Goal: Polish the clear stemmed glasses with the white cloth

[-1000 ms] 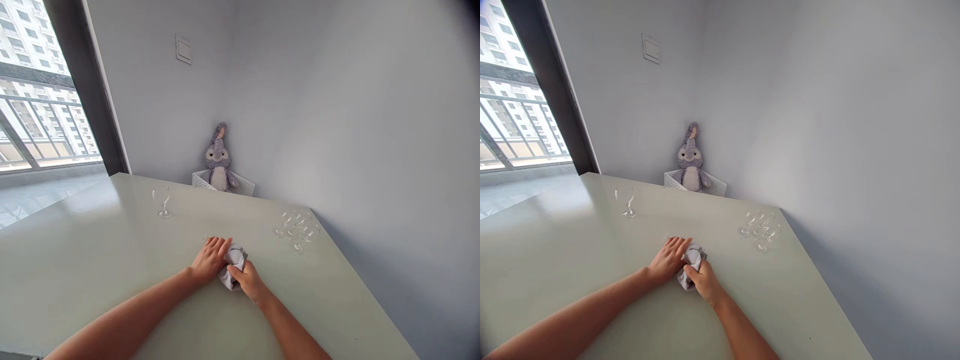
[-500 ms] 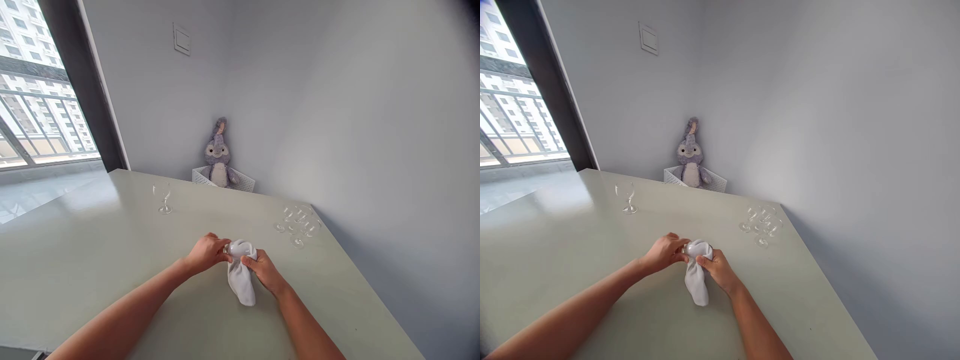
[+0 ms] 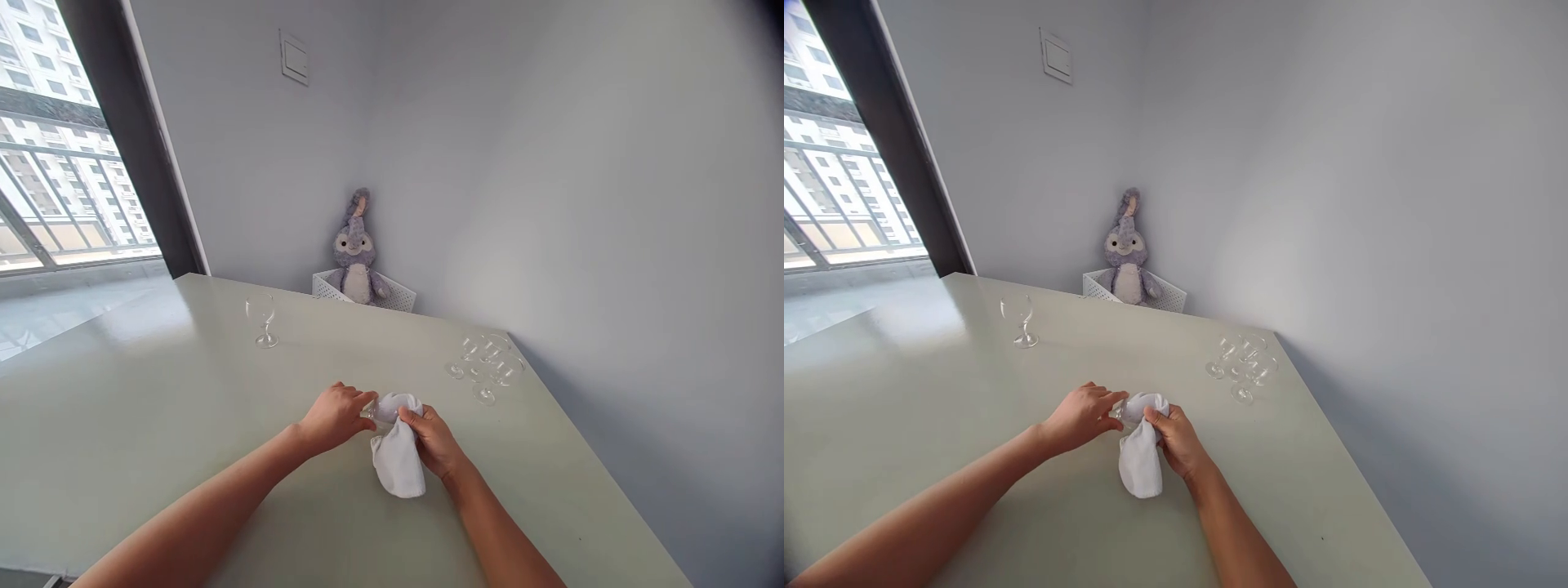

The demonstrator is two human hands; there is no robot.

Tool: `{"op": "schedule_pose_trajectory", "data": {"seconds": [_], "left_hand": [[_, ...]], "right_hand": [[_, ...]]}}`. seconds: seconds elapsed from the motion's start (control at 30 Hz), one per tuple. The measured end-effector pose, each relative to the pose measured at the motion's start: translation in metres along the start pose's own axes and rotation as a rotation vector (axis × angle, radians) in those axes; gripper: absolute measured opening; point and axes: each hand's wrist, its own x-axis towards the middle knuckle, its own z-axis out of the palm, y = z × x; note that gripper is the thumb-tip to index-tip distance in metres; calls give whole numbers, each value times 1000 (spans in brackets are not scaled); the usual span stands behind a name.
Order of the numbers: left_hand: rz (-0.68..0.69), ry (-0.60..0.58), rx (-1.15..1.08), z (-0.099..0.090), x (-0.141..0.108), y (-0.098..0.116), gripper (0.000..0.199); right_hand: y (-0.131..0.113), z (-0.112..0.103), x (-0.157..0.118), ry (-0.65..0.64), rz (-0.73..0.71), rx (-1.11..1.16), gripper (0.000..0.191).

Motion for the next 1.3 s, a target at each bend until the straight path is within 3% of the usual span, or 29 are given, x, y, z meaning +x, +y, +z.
{"op": "schedule_pose_trajectory", "data": {"seconds": [0.17, 0.2, 0.27, 0.33, 0.47, 0.57, 0.63, 0.7, 0.8, 0.87, 1.0, 1.13, 1.23, 1.3], "left_hand": [[-146, -561, -707, -17, 1, -2, 43], [-150, -637, -822, -17, 2, -3, 46], [-169, -681, -939, -13, 3, -2, 49], [-218, -594, -869, -5, 2, -1, 51], [-223, -151, -244, 9, -1, 2, 46], [-158, 7, 31, 9, -2, 3, 40], [-205, -35, -58, 3, -1, 4, 37], [-270, -168, -305, -5, 1, 3, 40], [-291, -354, -675, -16, 3, 3, 45], [-278, -391, -795, -19, 4, 3, 46], [-298, -383, -894, -17, 4, 0, 47], [-341, -269, -997, -15, 6, -6, 51], [-442, -178, -1070, -15, 8, -11, 55], [-493, -142, -1094, -14, 8, -13, 54]], "right_hand": [[-16, -8, -13, -268, 0, -98, 28], [-18, -10, -15, -286, -6, -103, 28], [-20, -12, -15, -263, -10, -90, 28], [-18, -11, -11, -174, 4, -64, 28], [-6, -5, 1, 29, 30, 27, 32], [-2, -2, 3, 23, 30, 82, 31], [-6, -4, 1, -30, 25, 66, 31], [-15, -8, -4, -46, 5, 40, 30], [-28, -13, -12, 42, -49, 32, 25], [-34, -15, -15, 100, -68, 28, 24], [-37, -20, -15, 150, -81, 46, 27], [-33, -30, -6, 258, -113, 49, 29], [-27, -35, 1, 422, -187, -46, 32], [-23, -31, 1, 553, -311, -195, 33]]}}
